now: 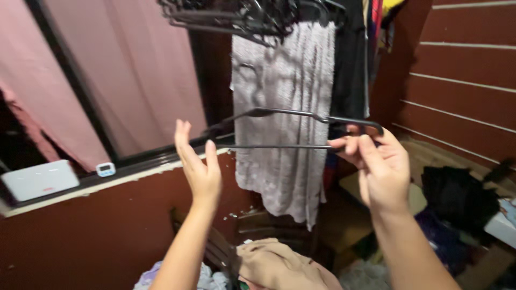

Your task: The person removes multiple garments from a hanging rack, one at a time, and places them on a chair. Items handled include a green polo shirt, black tank top, red shorts, light blue dress, purple shirt, gray shorts, black shorts, green t-shirt, white tank top, pink dress, beige long-sleeve shirt, gray towel, black pants, gray t-shirt, and a white towel. The person uses only their hands and plastic hangers.

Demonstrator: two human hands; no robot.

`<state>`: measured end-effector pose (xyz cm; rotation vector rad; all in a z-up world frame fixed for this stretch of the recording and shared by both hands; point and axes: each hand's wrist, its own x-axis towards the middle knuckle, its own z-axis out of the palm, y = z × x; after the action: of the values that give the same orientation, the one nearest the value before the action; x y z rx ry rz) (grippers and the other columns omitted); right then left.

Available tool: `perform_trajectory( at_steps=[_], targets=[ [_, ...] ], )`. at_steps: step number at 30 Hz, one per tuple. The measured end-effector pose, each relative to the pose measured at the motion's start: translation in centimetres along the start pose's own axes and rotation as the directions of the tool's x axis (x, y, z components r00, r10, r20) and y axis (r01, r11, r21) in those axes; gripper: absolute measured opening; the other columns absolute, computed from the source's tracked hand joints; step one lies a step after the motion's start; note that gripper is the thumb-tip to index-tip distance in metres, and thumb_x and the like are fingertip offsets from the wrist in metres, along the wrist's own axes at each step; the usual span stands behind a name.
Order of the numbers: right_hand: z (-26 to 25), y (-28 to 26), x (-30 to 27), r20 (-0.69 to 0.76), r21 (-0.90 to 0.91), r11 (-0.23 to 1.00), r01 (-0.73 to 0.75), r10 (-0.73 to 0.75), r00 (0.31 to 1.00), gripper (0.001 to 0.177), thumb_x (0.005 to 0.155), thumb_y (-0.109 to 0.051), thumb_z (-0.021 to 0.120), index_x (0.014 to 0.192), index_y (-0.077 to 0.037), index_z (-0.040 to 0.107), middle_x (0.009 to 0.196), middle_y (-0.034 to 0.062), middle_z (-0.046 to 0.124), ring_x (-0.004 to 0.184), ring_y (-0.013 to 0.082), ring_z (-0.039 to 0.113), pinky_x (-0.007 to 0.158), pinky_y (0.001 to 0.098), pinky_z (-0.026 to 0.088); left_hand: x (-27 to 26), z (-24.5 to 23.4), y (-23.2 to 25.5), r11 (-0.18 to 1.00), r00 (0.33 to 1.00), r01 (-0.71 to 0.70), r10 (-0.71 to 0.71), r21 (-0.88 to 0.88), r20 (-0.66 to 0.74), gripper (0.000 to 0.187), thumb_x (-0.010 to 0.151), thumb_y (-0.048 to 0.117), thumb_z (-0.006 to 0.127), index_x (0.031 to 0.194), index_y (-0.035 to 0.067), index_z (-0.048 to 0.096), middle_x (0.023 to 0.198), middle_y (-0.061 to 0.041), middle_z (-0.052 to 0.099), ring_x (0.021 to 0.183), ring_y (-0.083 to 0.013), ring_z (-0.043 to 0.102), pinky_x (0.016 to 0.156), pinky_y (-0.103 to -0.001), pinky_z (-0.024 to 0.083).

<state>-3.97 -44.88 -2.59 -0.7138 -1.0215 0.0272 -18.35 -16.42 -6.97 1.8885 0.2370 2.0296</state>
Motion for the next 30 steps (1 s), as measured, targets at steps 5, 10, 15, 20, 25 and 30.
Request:
perform_trajectory(
  at_steps=[5, 10, 15, 20, 25, 30],
  targets=[
    [10.0, -0.9, 1.2, 0.047, 0.057, 0.980, 0.190, -0.192, 0.980, 0.018, 0.117, -0.005, 0.050, 0.129, 0.006, 0.057, 0.093, 0.0056, 0.061, 0.099, 0.0212, 0.067, 0.104, 0.0396, 0.058, 6.1, -4.9, 4.1, 0.992, 0.991, -0.124, 0.124, 0.008, -0.041, 0.062, 0.110, 0.011, 0.058, 0.164, 0.003, 0.029, 0.175, -0.020, 0.019, 0.165, -0.0376, 0.022, 0.137, -0.047, 0.019],
    [18.7, 1.4, 12.2, -0.055, 0.114, 0.902, 0.415, -0.412, 0.910, 0.020, 0.107, -0.008, 0.045, 0.121, -0.001, 0.057, 0.092, 0.0052, 0.069, 0.093, 0.0105, 0.070, 0.085, 0.0265, 0.056, 8.9, -7.3, 4.8, 0.994, 0.995, -0.098, 0.097, 0.039, 0.013, 0.062, 0.111, 0.017, 0.058, 0.165, 0.005, 0.029, 0.175, -0.020, 0.019, 0.165, -0.0391, 0.018, 0.135, -0.049, 0.017],
    [23.0, 4.6, 20.4, -0.185, -0.253, 0.835, 0.490, -0.538, 0.822, 0.020, 0.109, -0.009, 0.052, 0.098, 0.000, 0.066, 0.087, 0.0031, 0.077, 0.067, 0.0073, 0.059, 0.060, 0.0240, 0.047, 8.9, -7.5, 3.9, 0.998, 0.995, -0.057, 0.054, 0.027, 0.081, 0.061, 0.107, 0.022, 0.059, 0.161, 0.008, 0.033, 0.172, -0.020, 0.023, 0.161, -0.0380, 0.024, 0.130, -0.050, 0.022],
    [22.5, 7.5, 21.5, -0.188, -0.348, 0.843, 0.410, -0.491, 0.851, 0.017, 0.106, -0.007, 0.052, 0.113, -0.001, 0.066, 0.092, 0.0059, 0.081, 0.076, 0.0091, 0.072, 0.068, 0.0233, 0.055, 6.6, -8.3, 2.6, 0.988, 0.975, -0.083, 0.053, 0.132, 0.216, 0.063, 0.103, 0.023, 0.060, 0.160, 0.011, 0.036, 0.170, -0.020, 0.024, 0.158, -0.0404, 0.023, 0.126, -0.055, 0.020],
    [19.8, 6.9, 15.0, -0.024, -0.307, 0.800, 0.516, -0.549, 0.836, 0.039, 0.101, 0.003, 0.061, 0.139, 0.000, 0.053, 0.131, 0.0101, 0.065, 0.120, 0.0128, 0.064, 0.103, 0.0260, 0.052, 5.6, -7.7, 1.8, 0.987, 0.956, -0.090, 0.049, 0.130, 0.289, 0.062, 0.104, 0.025, 0.059, 0.159, 0.010, 0.036, 0.170, -0.020, 0.024, 0.157, -0.0411, 0.024, 0.124, -0.055, 0.021],
    [11.3, 4.5, 10.1, -0.055, -0.461, 0.679, 0.572, -0.665, 0.745, 0.032, 0.102, 0.009, 0.057, 0.131, -0.004, 0.058, 0.117, 0.0046, 0.060, 0.111, 0.0125, 0.061, 0.099, 0.0263, 0.052, 5.0, -5.4, 1.8, 0.988, 0.938, -0.117, 0.077, 0.100, 0.338, 0.060, 0.104, 0.025, 0.059, 0.158, 0.010, 0.038, 0.168, -0.020, 0.029, 0.156, -0.0409, 0.025, 0.124, -0.056, 0.021]
  ],
)
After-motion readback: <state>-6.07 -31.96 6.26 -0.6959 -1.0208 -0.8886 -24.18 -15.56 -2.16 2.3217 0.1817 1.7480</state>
